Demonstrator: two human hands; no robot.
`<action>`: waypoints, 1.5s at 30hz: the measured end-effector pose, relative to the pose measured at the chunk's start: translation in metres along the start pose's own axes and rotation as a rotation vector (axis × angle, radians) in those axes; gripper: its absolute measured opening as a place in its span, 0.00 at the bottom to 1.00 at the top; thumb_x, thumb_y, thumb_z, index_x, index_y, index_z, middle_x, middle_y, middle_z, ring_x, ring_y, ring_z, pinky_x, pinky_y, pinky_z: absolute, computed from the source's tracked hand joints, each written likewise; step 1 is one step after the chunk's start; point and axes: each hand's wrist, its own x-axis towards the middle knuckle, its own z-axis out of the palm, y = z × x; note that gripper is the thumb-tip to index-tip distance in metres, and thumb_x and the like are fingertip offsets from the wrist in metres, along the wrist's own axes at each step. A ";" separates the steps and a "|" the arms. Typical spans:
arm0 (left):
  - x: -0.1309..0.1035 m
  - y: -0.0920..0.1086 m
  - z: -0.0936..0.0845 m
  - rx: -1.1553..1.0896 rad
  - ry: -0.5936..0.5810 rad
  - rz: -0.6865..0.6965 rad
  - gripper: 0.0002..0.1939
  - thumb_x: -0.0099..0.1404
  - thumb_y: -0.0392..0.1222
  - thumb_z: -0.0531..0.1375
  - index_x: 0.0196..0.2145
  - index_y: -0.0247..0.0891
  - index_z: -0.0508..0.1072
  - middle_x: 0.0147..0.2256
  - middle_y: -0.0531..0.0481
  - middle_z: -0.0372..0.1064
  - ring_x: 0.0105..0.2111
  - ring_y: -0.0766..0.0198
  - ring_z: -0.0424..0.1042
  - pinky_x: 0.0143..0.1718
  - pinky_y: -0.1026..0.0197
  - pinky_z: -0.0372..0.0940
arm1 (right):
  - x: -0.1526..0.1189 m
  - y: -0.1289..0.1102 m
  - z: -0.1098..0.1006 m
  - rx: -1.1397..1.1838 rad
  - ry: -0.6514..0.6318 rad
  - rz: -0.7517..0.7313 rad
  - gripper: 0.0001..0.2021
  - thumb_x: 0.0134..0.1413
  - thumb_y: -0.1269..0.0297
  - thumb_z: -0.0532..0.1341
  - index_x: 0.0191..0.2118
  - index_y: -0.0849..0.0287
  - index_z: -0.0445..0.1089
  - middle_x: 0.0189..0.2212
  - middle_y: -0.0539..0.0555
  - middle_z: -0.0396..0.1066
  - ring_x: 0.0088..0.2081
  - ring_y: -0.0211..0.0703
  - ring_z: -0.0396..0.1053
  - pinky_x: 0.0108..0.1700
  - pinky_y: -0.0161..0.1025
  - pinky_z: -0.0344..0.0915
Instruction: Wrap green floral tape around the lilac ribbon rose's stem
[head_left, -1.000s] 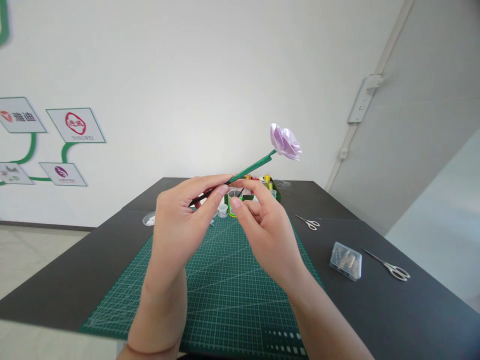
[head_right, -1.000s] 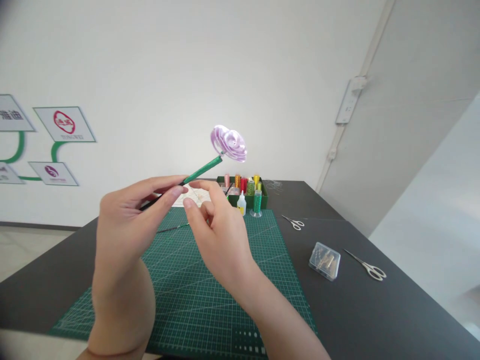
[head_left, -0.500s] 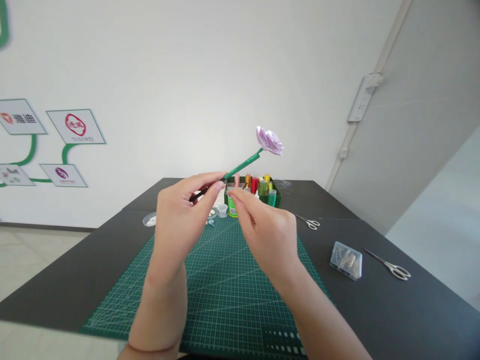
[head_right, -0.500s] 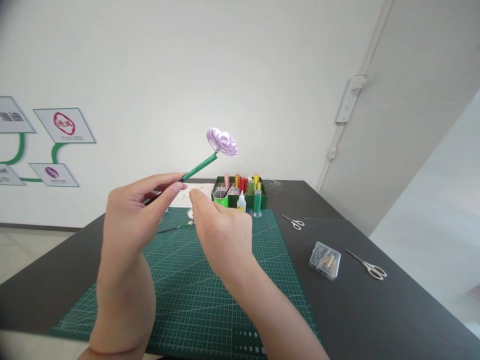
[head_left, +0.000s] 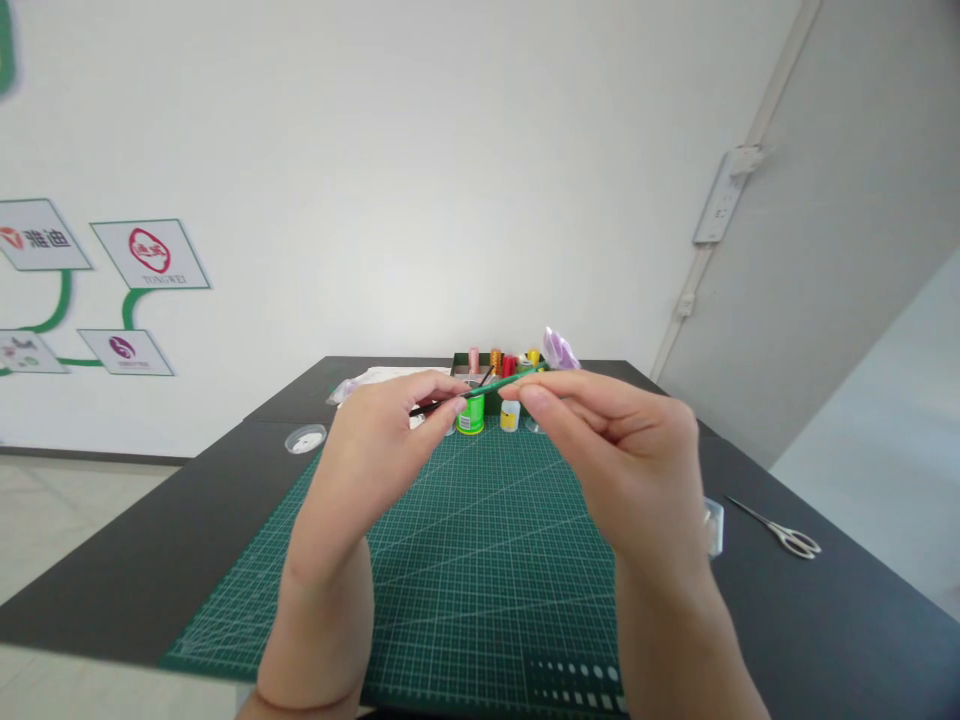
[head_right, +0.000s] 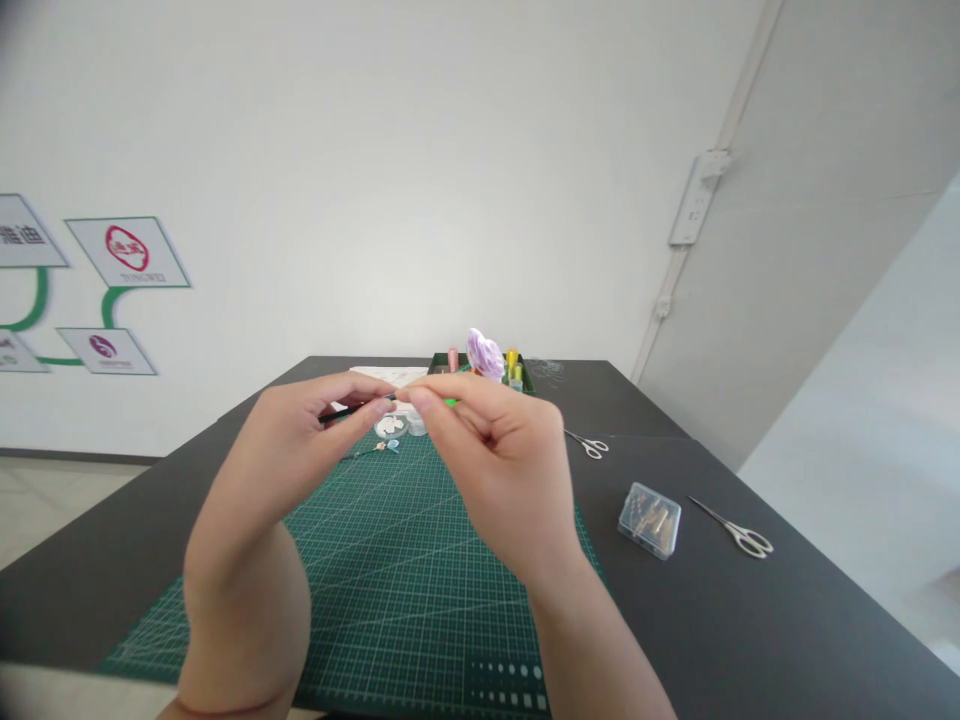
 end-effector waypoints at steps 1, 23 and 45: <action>0.000 0.000 0.000 0.027 -0.035 0.005 0.09 0.69 0.41 0.61 0.40 0.44 0.83 0.38 0.53 0.83 0.35 0.61 0.79 0.33 0.61 0.68 | 0.000 0.000 -0.004 0.032 0.007 0.018 0.07 0.61 0.60 0.67 0.37 0.52 0.84 0.14 0.44 0.50 0.18 0.34 0.48 0.22 0.36 0.54; -0.027 0.013 -0.004 0.210 -0.444 0.348 0.07 0.72 0.35 0.60 0.40 0.45 0.79 0.35 0.57 0.79 0.33 0.65 0.77 0.33 0.63 0.63 | 0.032 0.036 -0.025 0.178 0.086 0.083 0.05 0.58 0.63 0.70 0.39 0.50 0.85 0.25 0.51 0.77 0.34 0.48 0.78 0.33 0.43 0.75; -0.007 -0.004 -0.004 -0.109 0.476 -0.067 0.09 0.69 0.42 0.65 0.45 0.48 0.83 0.39 0.53 0.82 0.35 0.62 0.78 0.37 0.62 0.73 | 0.037 0.059 -0.017 -0.298 -0.516 0.041 0.11 0.64 0.59 0.63 0.37 0.54 0.84 0.23 0.48 0.75 0.24 0.36 0.61 0.30 0.38 0.58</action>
